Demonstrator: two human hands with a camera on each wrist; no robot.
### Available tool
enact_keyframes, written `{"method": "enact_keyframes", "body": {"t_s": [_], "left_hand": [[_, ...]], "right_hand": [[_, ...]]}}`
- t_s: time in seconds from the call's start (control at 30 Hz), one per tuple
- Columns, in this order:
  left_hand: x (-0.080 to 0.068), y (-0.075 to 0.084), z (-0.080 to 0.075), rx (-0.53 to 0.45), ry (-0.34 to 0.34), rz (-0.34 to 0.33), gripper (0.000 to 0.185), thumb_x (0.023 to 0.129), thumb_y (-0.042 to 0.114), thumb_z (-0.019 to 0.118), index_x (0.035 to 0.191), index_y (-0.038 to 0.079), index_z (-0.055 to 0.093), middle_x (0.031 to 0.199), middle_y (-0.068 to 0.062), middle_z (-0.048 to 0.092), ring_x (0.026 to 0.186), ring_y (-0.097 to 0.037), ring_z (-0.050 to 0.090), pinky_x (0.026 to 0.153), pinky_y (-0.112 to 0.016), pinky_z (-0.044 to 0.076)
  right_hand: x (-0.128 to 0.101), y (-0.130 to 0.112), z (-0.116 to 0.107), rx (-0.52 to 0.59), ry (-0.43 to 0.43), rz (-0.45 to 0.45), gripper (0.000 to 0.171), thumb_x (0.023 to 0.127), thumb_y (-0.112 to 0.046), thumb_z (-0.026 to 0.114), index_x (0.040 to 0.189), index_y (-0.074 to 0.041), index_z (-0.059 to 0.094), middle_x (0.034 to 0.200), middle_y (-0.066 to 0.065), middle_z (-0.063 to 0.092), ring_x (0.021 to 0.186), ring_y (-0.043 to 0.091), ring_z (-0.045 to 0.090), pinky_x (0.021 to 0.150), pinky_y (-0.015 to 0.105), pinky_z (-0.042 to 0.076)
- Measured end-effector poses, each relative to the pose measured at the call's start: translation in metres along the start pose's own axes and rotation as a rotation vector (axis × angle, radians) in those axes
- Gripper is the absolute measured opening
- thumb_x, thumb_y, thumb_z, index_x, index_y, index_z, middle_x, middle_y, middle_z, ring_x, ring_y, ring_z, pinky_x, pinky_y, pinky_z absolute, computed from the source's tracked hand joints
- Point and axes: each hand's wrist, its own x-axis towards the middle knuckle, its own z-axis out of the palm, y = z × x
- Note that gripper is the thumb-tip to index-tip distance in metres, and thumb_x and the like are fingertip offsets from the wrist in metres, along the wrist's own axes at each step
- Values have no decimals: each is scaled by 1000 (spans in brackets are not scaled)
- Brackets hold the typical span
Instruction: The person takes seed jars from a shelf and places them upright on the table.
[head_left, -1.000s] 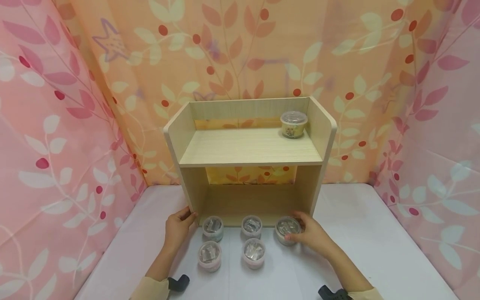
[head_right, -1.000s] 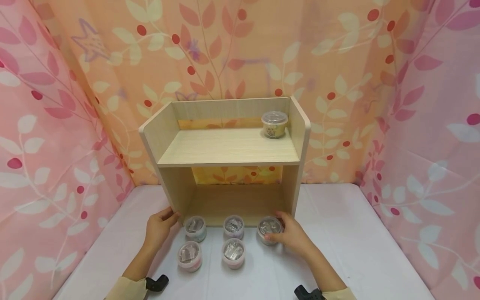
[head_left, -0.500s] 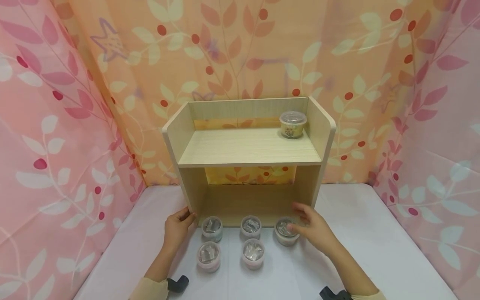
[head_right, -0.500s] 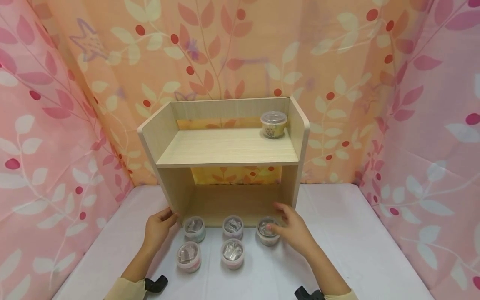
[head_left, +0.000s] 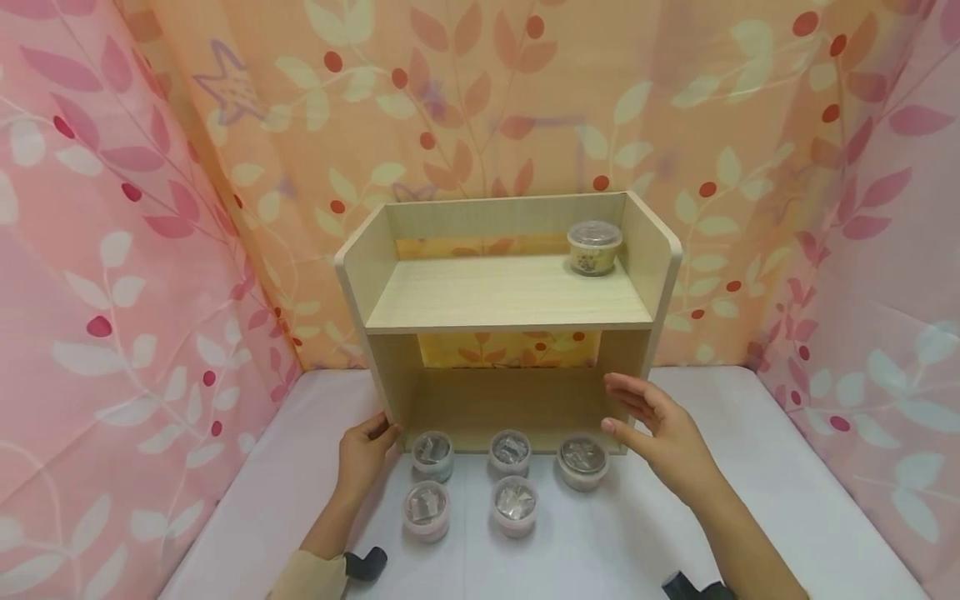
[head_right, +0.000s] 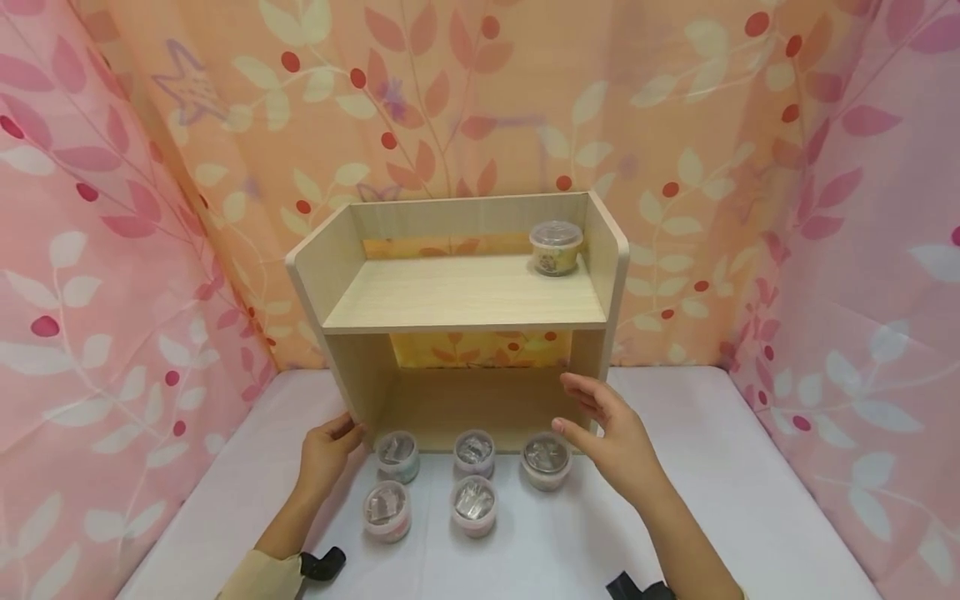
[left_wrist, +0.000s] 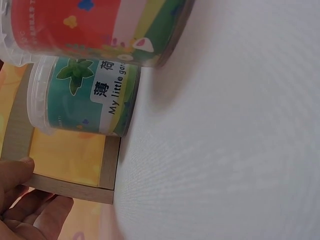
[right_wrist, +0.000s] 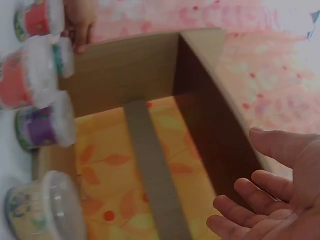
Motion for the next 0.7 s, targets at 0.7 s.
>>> {"method": "enact_keyframes", "body": {"t_s": [0.7], "left_hand": [[0,1,1,9,5,-7,36,91,18,79,124,6,74,117,-11,75,116,-24,69,82,-9,50]], "right_hand": [[70,-99,-25,33,143,20,72,94,-27,77,153,-5,42,156,11,47,145,25,43,120,38,35]]}}
